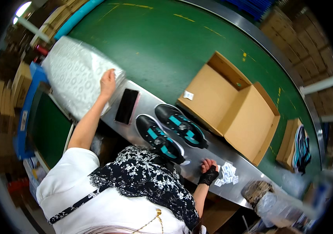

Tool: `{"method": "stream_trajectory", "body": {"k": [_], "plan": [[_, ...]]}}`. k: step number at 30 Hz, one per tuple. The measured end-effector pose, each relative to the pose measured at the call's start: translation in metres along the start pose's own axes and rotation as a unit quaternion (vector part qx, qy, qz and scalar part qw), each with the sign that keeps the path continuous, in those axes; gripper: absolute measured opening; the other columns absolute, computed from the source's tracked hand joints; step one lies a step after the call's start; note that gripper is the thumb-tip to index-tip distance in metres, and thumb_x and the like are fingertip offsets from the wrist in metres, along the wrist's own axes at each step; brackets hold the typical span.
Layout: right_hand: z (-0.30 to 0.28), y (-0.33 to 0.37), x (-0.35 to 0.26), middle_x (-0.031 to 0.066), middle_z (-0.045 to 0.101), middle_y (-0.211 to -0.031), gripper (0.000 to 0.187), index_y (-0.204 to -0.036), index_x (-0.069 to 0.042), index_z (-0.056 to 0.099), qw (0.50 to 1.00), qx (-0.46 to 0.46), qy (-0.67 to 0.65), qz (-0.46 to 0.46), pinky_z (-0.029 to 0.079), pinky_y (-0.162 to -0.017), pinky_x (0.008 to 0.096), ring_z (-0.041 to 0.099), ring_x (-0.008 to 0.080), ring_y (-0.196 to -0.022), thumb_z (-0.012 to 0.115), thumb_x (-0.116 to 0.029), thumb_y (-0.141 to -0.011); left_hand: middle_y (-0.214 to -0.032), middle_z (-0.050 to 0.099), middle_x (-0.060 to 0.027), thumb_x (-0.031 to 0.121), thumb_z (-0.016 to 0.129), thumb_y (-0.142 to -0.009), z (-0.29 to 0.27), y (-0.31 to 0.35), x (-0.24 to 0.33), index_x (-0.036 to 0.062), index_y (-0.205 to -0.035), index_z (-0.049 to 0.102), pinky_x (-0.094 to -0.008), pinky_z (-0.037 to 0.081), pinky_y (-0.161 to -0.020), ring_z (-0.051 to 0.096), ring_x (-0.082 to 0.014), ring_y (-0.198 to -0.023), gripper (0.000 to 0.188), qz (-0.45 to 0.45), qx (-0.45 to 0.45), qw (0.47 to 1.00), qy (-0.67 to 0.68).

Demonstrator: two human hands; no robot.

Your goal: The person packs pairs of sneakers into cardboard boxes on a conveyor belt. They place tissue paper into the box, insert the shoes, and close the box. The process is repeated for multiple pairs of shoes, including teal and pink models.

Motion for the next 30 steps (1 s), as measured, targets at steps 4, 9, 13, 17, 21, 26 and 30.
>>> {"method": "stream_trajectory", "body": {"k": [4,9,13,17,21,26,30], "plan": [[-0.016,-0.020,-0.004,0.0170,0.061,-0.085,0.026,-0.096,0.000,0.048,0.999,0.013,0.040,-0.018,0.047,-0.042,0.0254,0.061,0.0229,-0.061,0.047,-0.023,-0.085,-0.090,0.055,-0.0177,0.022,0.049,-0.082,-0.077,0.025,-0.102,0.0048,-0.099,0.053,-0.0388,0.042,-0.075,0.053,-0.0335,-0.084,0.025,-0.103,0.011,0.911,-0.400],[-0.030,-0.038,-0.005,0.0138,0.061,-0.082,0.024,-0.090,0.000,0.050,0.998,0.032,0.041,-0.022,0.045,-0.040,0.0241,0.059,0.0216,-0.057,0.047,-0.023,-0.085,-0.091,0.054,-0.0145,0.032,0.050,-0.081,-0.110,0.023,-0.124,0.0082,-0.095,0.053,-0.0402,0.041,-0.075,0.052,-0.0330,-0.087,0.028,-0.125,-0.090,0.916,-0.371],[-0.020,-0.034,-0.018,0.0121,0.060,-0.084,0.021,-0.089,-0.002,0.052,0.992,0.006,0.110,-0.063,0.045,-0.045,0.0247,0.061,0.0232,-0.065,0.052,-0.023,-0.084,-0.080,0.057,-0.0139,0.029,0.048,-0.083,-0.129,-0.001,-0.132,0.0077,-0.087,0.052,-0.0421,0.043,-0.068,0.055,-0.0313,-0.078,0.022,-0.112,-0.068,0.948,-0.291],[0.050,0.024,-0.076,0.0111,0.060,-0.089,0.021,-0.099,-0.003,0.053,0.942,-0.053,0.275,-0.183,0.045,-0.055,0.0232,0.061,0.0204,-0.072,0.055,-0.018,-0.083,-0.060,0.055,-0.0126,0.022,0.047,-0.085,-0.155,-0.048,-0.040,0.0023,-0.083,0.049,-0.0331,0.044,-0.047,0.055,-0.0219,-0.048,0.020,-0.134,0.010,0.990,-0.049],[0.146,0.066,-0.101,0.0120,0.059,-0.098,0.032,-0.109,-0.004,0.049,0.880,-0.210,0.312,-0.288,0.045,-0.070,0.0241,0.059,0.0176,-0.083,0.058,-0.009,-0.079,-0.059,0.053,-0.0068,0.019,0.044,-0.089,-0.100,-0.061,0.101,0.0004,-0.084,0.047,-0.0249,0.043,-0.035,0.053,-0.0130,-0.042,0.020,-0.069,-0.065,0.962,0.256],[0.258,0.123,-0.096,0.0138,0.052,-0.105,0.052,-0.119,-0.003,0.039,0.830,-0.415,0.261,-0.267,0.044,-0.073,0.0291,0.055,0.0176,-0.088,0.063,-0.013,-0.075,-0.062,0.052,-0.0069,0.016,0.045,-0.088,0.056,0.019,0.239,-0.0001,-0.088,0.042,-0.0233,0.046,-0.042,0.055,-0.0131,-0.049,0.016,-0.044,-0.253,0.853,0.454],[0.254,0.050,-0.147,0.0045,0.057,-0.063,0.024,-0.086,-0.001,0.055,0.931,-0.266,0.008,-0.248,0.041,-0.049,0.0223,0.051,0.0100,-0.052,0.062,-0.023,-0.079,-0.096,0.051,-0.0154,0.019,0.051,-0.086,0.123,0.073,0.353,-0.0041,-0.111,0.038,-0.0265,0.050,-0.059,0.057,-0.0172,-0.077,0.037,0.069,-0.386,0.802,0.451]]}}
Point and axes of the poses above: each hand's wrist, its own y-axis away from the middle knuckle, its own z-axis out of the palm, x = y × z, the point moved 6 cm from there along -y, towards the middle knuckle
